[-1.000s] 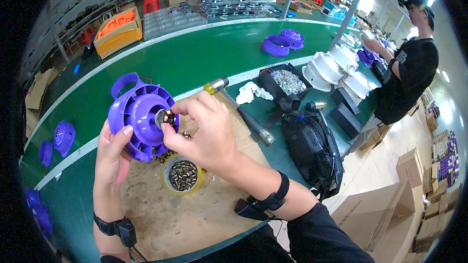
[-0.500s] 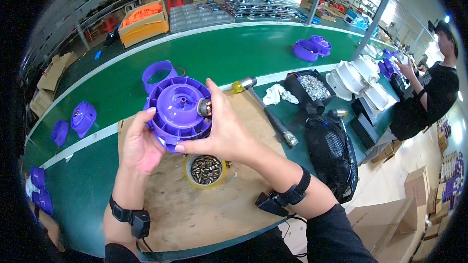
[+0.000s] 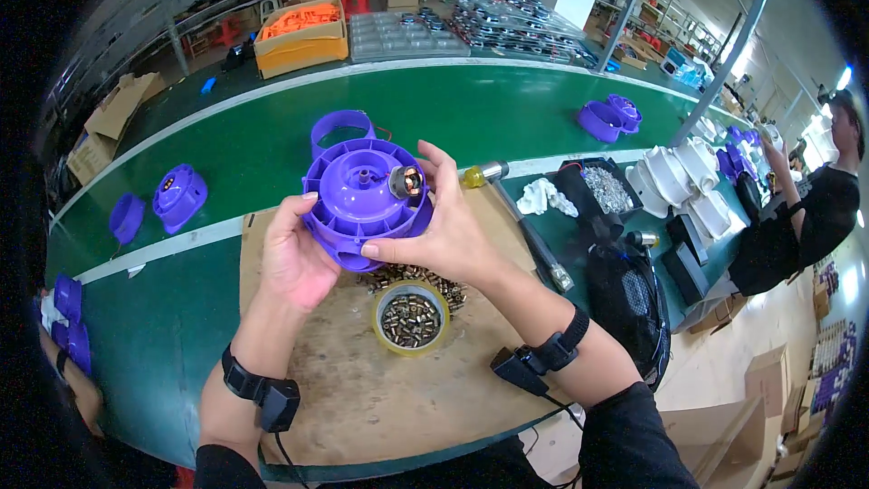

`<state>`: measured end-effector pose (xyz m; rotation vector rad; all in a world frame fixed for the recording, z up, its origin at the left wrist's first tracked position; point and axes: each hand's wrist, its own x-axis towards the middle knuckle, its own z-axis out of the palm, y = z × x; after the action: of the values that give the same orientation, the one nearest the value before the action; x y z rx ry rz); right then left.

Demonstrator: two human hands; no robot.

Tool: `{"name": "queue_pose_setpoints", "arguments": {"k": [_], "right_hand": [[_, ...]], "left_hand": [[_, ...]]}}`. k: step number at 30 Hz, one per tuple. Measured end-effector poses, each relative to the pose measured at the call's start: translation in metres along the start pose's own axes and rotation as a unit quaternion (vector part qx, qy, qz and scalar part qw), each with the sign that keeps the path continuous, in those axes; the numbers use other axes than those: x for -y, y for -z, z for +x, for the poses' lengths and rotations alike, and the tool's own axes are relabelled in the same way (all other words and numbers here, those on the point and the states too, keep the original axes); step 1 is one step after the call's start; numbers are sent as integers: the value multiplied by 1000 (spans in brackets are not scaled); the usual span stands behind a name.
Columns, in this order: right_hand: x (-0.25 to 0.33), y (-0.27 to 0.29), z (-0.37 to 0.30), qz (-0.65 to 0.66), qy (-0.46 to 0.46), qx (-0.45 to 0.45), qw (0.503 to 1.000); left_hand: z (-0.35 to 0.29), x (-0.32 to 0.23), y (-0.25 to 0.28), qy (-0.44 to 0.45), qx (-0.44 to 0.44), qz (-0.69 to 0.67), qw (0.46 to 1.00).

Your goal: The person picks up a purple housing, inserts a metal pin, and hammers it in with a mallet before placing a motor inside. They then repeat this process with a white housing and another purple housing, placing each on the conveyor belt.

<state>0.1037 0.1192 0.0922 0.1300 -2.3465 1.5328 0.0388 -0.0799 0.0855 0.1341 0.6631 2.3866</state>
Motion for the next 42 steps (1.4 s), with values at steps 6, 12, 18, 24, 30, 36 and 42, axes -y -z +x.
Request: {"name": "queue_pose_setpoints", "arguments": {"k": [6, 12, 18, 24, 30, 36, 42], "right_hand": [[-6, -5, 14, 35, 5, 14, 999], [-22, 9, 50, 90, -7, -47, 995], [-100, 65, 112, -37, -49, -188, 980], [-146, 103, 129, -153, -186, -178, 954], [-167, 104, 136, -197, -213, -171, 942], [-179, 127, 121, -209, -214, -243, 923], [-150, 105, 67, -84, -98, -315, 940]], "left_hand": [[4, 3, -1, -43, -38, 69, 996], [6, -12, 8, -19, -77, 181, 980], [8, -27, 17, -64, -103, 255, 959], [12, -37, 29, -74, -119, 261, 955], [13, -41, 40, -73, -140, 267, 951], [25, -39, 53, -117, -170, 285, 936], [38, -73, 92, -255, -218, 429, 839]]}}
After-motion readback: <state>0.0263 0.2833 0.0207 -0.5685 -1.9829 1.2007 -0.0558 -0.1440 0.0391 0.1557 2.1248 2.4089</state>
